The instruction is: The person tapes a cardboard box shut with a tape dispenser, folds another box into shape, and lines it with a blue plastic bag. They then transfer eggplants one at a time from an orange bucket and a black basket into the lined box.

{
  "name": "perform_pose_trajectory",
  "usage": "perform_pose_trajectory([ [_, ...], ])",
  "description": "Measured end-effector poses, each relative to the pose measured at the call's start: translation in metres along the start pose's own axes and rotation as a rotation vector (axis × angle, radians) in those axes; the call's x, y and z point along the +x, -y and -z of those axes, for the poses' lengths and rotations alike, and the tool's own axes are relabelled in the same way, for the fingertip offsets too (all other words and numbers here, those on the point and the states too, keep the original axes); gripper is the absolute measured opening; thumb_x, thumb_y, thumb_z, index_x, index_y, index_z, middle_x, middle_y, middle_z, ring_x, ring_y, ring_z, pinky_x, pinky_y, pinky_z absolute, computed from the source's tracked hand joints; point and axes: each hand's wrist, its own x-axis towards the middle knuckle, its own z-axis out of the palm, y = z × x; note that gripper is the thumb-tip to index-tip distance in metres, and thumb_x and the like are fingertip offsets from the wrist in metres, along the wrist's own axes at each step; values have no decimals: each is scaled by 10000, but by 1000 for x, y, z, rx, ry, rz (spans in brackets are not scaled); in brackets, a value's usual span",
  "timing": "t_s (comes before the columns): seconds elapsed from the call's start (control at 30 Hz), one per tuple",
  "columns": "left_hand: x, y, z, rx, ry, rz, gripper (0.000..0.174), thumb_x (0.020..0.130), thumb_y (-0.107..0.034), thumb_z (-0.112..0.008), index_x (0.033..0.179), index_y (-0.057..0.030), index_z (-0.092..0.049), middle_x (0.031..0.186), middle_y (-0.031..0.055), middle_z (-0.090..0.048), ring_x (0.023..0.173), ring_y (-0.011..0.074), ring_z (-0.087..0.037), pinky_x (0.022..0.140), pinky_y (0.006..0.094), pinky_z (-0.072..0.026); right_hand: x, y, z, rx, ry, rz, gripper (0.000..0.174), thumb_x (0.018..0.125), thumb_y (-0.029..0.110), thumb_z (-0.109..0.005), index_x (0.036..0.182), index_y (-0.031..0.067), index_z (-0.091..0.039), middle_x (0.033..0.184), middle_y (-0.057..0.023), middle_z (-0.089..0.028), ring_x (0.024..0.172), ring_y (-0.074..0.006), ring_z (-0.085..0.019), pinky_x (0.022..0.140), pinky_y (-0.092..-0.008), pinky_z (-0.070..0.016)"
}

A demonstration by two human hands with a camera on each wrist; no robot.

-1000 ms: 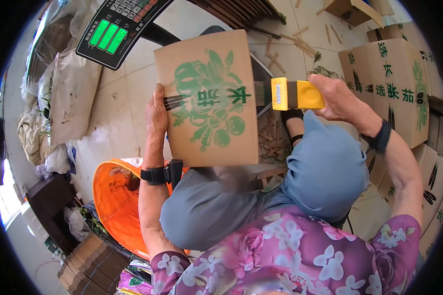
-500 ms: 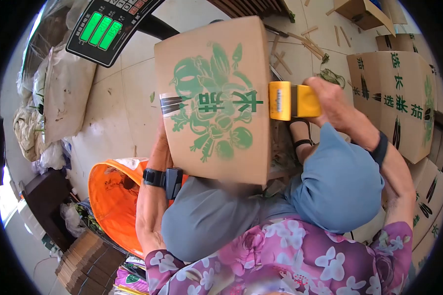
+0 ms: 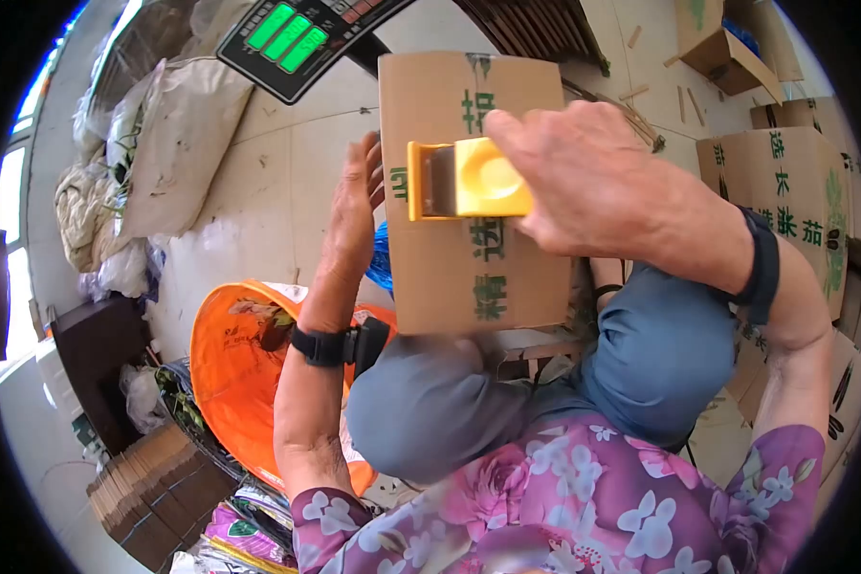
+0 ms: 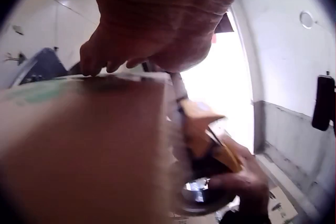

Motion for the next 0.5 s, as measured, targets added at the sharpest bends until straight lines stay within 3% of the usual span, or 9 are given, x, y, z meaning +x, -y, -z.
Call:
perform_pose_trajectory([
  [0.03,0,-15,-6,129,71,-184,661,1018,-560,-304,1351,-15,-476,1201,214,-642,1105,386,-620,981,446,-449,7,5,0,-3,-12,7,532,688,243,-788,1036,-6,-472,829,-193,-614,777,-409,-621,655,-459,-493],
  [0.13,1,-38,-16,321,2,-76,622,1011,-545,-330,1330,-37,-491,1141,256,-649,1095,443,-601,945,470,-453,19,9,-3,-24,5,0,512,686,254,-784,1033,1,-505,828,-206,-635,761,-398,-642,660,-441,-522],
  [0.23,12,-22,-9,424,-44,-103,616,1011,-542,-320,1311,-40,-514,1112,263,-657,1086,474,-588,933,499,-448,18,9,1,-21,21,13,513,687,242,-784,1046,1,-507,840,-206,-631,758,-397,-642,658,-444,-525],
  [0.37,24,5,15,568,-132,-116,650,1007,-567,-302,1273,-37,-568,1093,272,-656,1079,468,-589,920,509,-448,-2,-5,-6,17,-64,57,530,697,241,-788,1066,3,-492,852,-198,-623,786,-395,-638,669,-451,-523],
  [0.5,20,-1,21,547,-85,-19,726,995,-605,-275,1233,-3,-604,1096,257,-663,1068,455,-598,916,485,-453,-38,-47,-30,99,-145,78,501,720,234,-783,1055,6,-488,836,-185,-620,789,-368,-656,659,-438,-540],
])
